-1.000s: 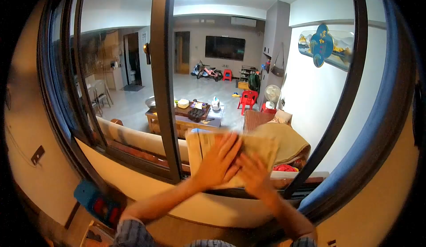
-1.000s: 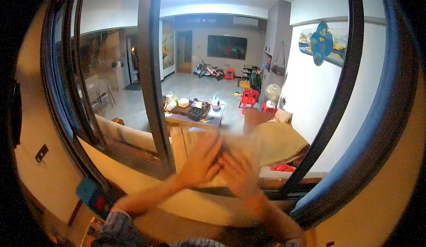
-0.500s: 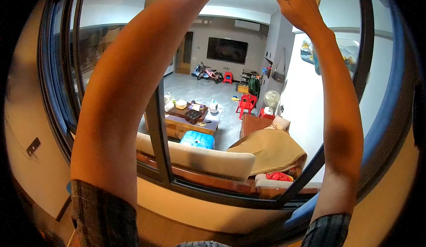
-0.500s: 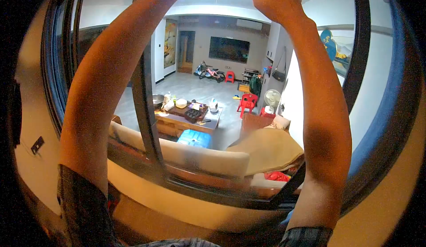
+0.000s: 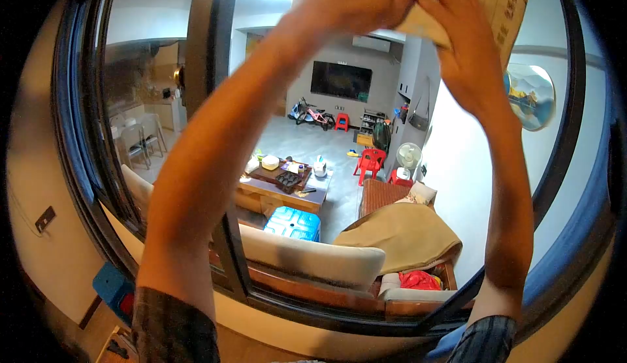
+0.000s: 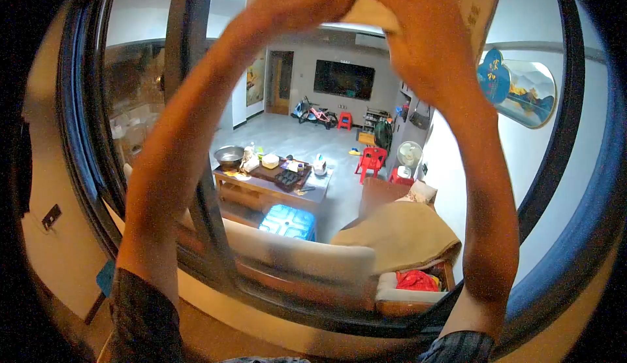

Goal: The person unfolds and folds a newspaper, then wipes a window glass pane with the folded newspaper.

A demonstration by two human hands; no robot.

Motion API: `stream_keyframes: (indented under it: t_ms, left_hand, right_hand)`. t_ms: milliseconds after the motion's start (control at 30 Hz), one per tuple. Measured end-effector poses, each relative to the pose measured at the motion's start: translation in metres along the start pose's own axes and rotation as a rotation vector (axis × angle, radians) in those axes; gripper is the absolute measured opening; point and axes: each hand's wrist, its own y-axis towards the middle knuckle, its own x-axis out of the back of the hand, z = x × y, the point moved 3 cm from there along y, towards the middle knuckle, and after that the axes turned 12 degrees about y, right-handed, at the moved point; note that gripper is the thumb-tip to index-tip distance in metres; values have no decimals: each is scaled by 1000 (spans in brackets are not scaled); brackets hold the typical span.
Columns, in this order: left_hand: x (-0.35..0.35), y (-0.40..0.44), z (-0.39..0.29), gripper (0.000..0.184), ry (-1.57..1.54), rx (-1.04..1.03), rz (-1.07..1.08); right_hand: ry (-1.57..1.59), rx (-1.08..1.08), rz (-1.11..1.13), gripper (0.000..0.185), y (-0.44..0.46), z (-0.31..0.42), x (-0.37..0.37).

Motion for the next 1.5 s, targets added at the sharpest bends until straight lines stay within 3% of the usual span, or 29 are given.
stream_keyframes:
  t_ms: [133,433,533,633,700,800,900,967,1100,1167,1200,1233,1333,1433,1500]
  left_hand:
    - [23,-41,-32,60,-72,65,-40]
    - [77,-136,-100,65,-250,180,247]
    - [94,-168,-126,66,-281,203,370]
    - [111,-208,-148,68,-361,221,481]
    - [121,-232,-162,70,-431,237,548]
    - [141,-237,-162,72,-590,301,517]
    - [128,-201,-130,73,-556,296,413]
    - [114,-148,-89,73,-402,214,194]
    - [79,-21,28,54,-184,-14,-170]
    - [61,30,87,45,76,-151,-265]
    - [47,49,118,46,11,-44,-240]
    - [34,66,147,48,-57,64,-216]
    - [14,83,213,26,11,-96,-269]
    - [-12,64,233,27,486,-434,-144]
    - [-31,45,233,38,523,-329,-168]
  right_hand:
    - [61,16,66,62,-45,6,-13]
    - [215,-169,184,46,-139,81,-17]
    - [236,-266,337,44,-160,109,-4]
    - [291,-284,386,44,-192,130,-2]
    - [440,-357,416,56,-220,137,-6]
    - [427,-281,353,53,-213,138,3]
    - [181,-179,281,52,-170,130,18]
    - [93,-137,194,58,-123,114,24]
    - [-24,-12,-154,75,6,61,16]
    - [-61,70,-208,70,80,35,2]
    - [-123,88,-276,67,113,20,-13]
    - [-64,122,-283,63,144,9,-25]
    - [102,89,-180,50,207,2,-44]
    - [137,-33,-35,44,216,10,-62]
    - [158,-104,70,44,214,11,-66]
